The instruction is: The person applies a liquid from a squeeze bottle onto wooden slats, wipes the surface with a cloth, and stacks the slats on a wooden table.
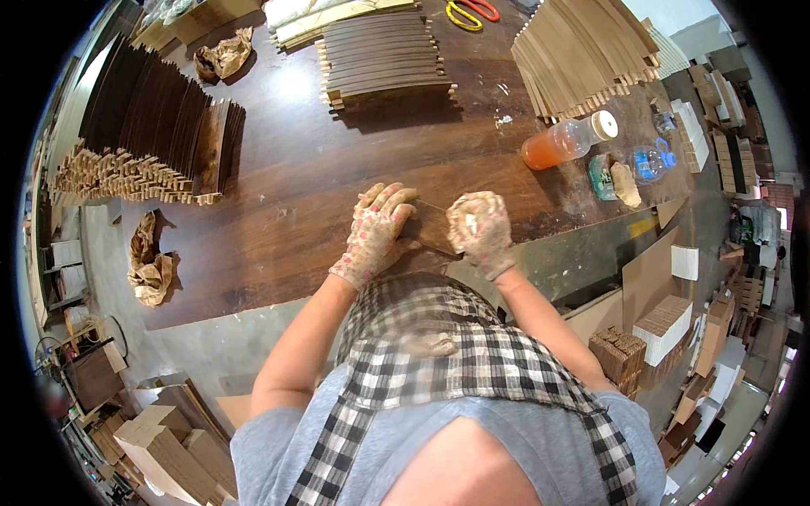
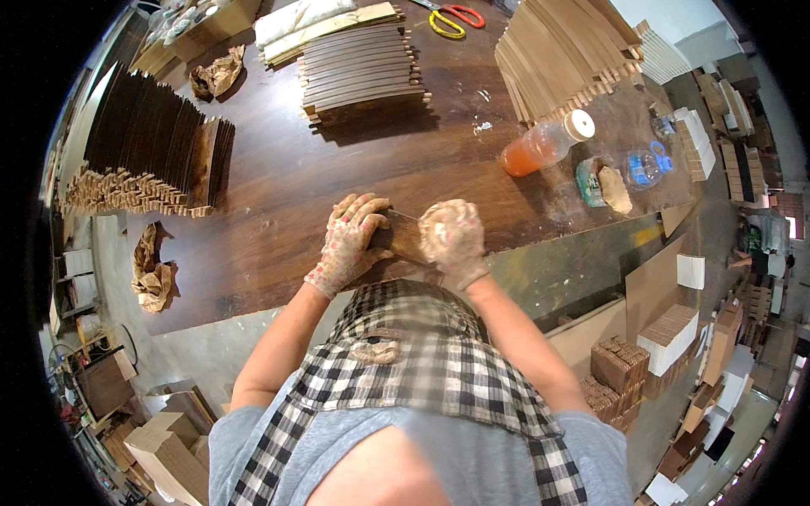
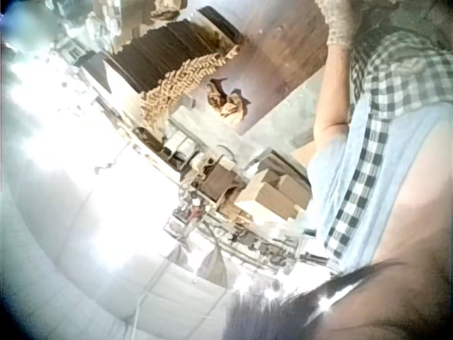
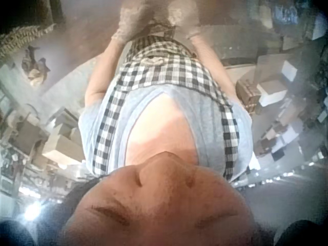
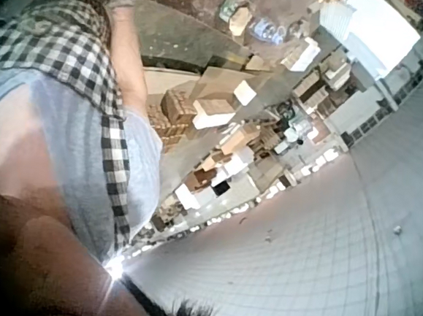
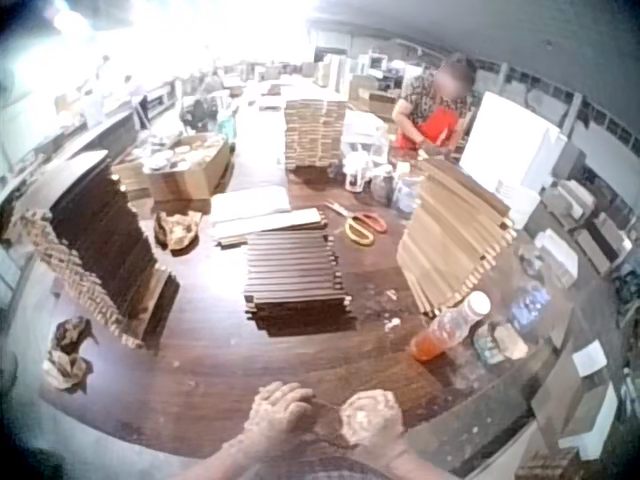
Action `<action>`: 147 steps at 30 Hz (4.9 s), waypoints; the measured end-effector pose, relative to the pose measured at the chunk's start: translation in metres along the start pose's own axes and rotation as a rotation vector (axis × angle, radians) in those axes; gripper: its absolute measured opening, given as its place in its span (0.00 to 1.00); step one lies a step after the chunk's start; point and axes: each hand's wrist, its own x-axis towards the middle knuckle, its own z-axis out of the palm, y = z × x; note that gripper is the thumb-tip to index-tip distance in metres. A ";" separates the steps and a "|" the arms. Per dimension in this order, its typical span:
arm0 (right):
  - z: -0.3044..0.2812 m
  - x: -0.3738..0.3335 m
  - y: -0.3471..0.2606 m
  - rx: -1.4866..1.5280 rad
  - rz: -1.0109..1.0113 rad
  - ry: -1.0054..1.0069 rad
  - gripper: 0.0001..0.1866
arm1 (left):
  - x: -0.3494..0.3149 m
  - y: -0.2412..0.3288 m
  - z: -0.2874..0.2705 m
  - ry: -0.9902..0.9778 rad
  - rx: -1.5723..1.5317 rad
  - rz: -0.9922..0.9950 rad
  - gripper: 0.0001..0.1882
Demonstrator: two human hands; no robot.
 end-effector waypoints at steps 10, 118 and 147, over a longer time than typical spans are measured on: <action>0.010 0.003 -0.033 0.055 0.069 -0.071 0.11 | -0.001 -0.005 0.010 0.089 -0.020 0.057 0.29; 0.027 0.119 0.058 0.976 0.700 0.082 0.13 | -0.055 -0.178 -0.150 0.439 0.833 -0.572 0.11; -0.046 0.018 0.026 0.977 0.934 0.010 0.11 | -0.043 -0.030 0.006 0.542 -0.374 -0.424 0.36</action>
